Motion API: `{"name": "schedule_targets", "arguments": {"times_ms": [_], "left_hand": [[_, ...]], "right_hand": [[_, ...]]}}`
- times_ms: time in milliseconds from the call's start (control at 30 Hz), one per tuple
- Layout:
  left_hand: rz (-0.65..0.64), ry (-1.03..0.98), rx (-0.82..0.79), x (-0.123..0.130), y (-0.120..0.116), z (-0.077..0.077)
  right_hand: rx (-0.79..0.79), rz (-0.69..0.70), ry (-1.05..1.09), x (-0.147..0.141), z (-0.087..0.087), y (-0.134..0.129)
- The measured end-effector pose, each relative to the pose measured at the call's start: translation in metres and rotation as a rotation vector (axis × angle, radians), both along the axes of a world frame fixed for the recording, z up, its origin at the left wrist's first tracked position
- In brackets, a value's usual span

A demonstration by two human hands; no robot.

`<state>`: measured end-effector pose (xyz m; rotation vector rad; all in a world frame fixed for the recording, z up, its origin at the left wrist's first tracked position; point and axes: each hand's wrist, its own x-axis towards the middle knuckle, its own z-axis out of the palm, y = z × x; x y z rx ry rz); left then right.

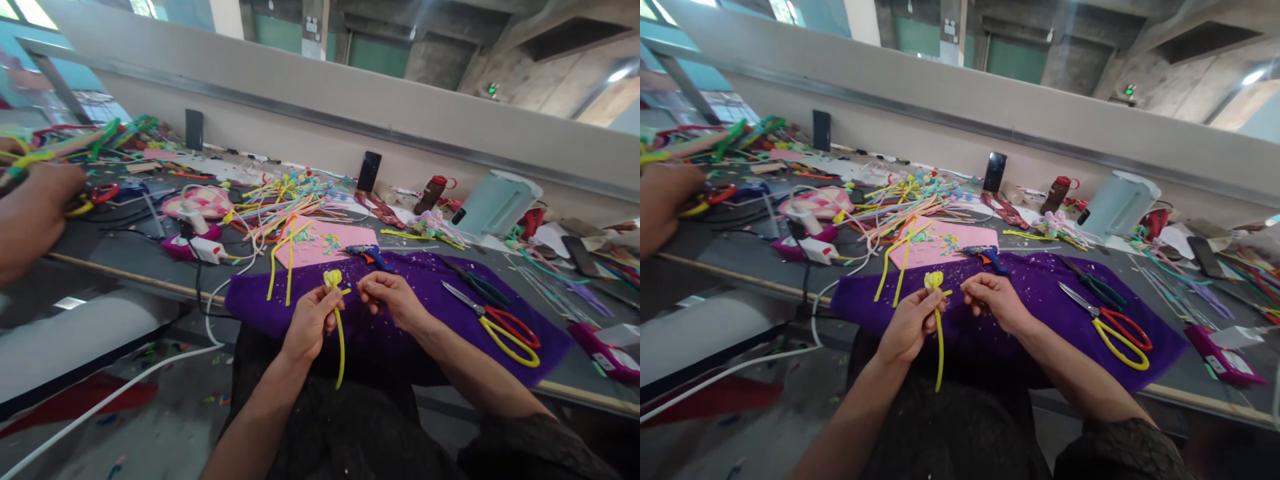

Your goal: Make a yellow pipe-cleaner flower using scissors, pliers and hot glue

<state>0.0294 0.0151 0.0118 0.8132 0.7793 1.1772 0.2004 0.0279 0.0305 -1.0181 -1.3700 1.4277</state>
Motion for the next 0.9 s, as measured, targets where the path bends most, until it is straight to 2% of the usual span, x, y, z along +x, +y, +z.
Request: {"name": "schedule_targets", "arguments": {"times_ms": [100,167,300,400,567,667,800,900], "left_hand": [[-0.014,-0.039,-0.009,-0.003,0.001,-0.001],[-0.001,-0.031,0.001,-0.004,0.002,-0.001],[0.029,-0.008,0.035,-0.006,0.006,-0.001],[0.043,-0.006,0.059,-0.007,0.012,0.000],[0.100,-0.036,0.039,-0.009,0.023,-0.001],[0.081,-0.090,0.028,-0.011,0.028,-0.004],[0.048,-0.170,-0.012,-0.015,0.031,-0.008],[0.029,-0.211,-0.018,-0.017,0.032,-0.010]], "right_hand": [[0.072,-0.037,-0.099,0.011,0.008,0.004],[0.152,-0.074,-0.254,0.021,0.015,0.011],[0.411,-0.310,-0.887,0.042,0.024,0.037],[0.409,-0.407,-1.084,0.053,0.020,0.062],[0.262,-0.400,-1.148,0.059,0.000,0.092],[0.185,-0.367,-1.119,0.061,-0.008,0.101],[0.131,-0.339,-0.970,0.061,-0.011,0.099],[0.139,-0.303,-0.802,0.057,-0.006,0.084]]}}
